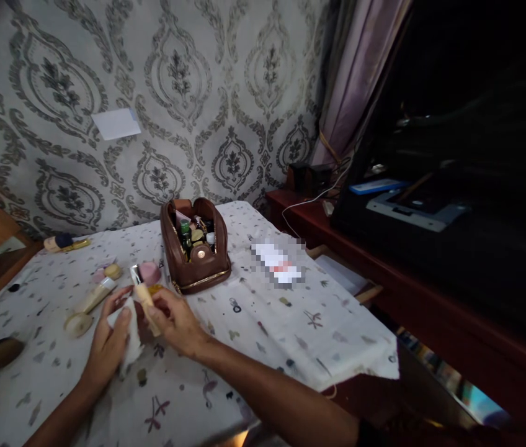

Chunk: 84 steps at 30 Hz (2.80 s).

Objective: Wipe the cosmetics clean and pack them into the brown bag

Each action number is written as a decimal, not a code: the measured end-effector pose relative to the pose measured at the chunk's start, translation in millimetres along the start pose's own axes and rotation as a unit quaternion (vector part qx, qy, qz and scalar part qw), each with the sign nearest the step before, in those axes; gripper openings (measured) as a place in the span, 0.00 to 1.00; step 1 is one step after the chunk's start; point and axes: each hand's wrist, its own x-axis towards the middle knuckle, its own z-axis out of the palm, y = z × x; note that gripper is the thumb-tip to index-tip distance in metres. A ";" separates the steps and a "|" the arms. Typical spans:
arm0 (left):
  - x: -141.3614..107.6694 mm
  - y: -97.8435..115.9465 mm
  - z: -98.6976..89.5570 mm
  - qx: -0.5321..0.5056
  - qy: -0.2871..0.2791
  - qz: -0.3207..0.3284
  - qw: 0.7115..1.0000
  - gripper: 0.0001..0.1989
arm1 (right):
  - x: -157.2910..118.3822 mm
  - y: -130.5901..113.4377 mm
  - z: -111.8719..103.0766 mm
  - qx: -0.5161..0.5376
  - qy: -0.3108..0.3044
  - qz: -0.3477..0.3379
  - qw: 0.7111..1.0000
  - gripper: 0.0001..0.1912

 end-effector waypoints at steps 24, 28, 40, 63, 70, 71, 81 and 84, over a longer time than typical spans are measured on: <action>12.5 21.0 -12.1 -0.295 0.030 -0.246 0.923 0.18 | 16.4 0.3 -6.2 0.238 0.149 0.039 0.959 0.20; 12.4 25.0 -13.2 -0.377 0.022 -0.299 0.877 0.05 | 15.9 2.8 -5.4 0.214 0.121 0.026 0.969 0.23; 15.8 16.8 -14.3 -0.391 -0.030 -0.351 0.850 0.06 | 14.7 8.0 -8.5 0.107 0.089 0.007 0.990 0.28; 0.0 2.8 -1.6 -0.088 -0.304 -0.102 0.943 0.21 | 17.6 10.1 -10.4 0.140 0.131 0.041 0.981 0.20; -2.9 2.4 -4.8 -0.109 -0.330 -0.077 0.935 0.19 | 16.1 14.7 -8.9 0.126 0.087 0.037 0.987 0.21; -3.0 1.8 -5.2 -0.112 -0.334 -0.080 0.932 0.18 | 15.7 14.3 -9.0 0.124 0.081 0.038 0.988 0.21; -1.4 1.6 0.6 -0.189 -0.210 -0.134 0.950 0.21 | 7.1 23.7 1.1 0.042 0.026 0.031 0.998 0.21; 1.1 -0.8 -0.2 -0.136 -0.116 -0.093 0.979 0.18 | 3.3 28.0 5.5 0.006 -0.007 0.053 0.999 0.21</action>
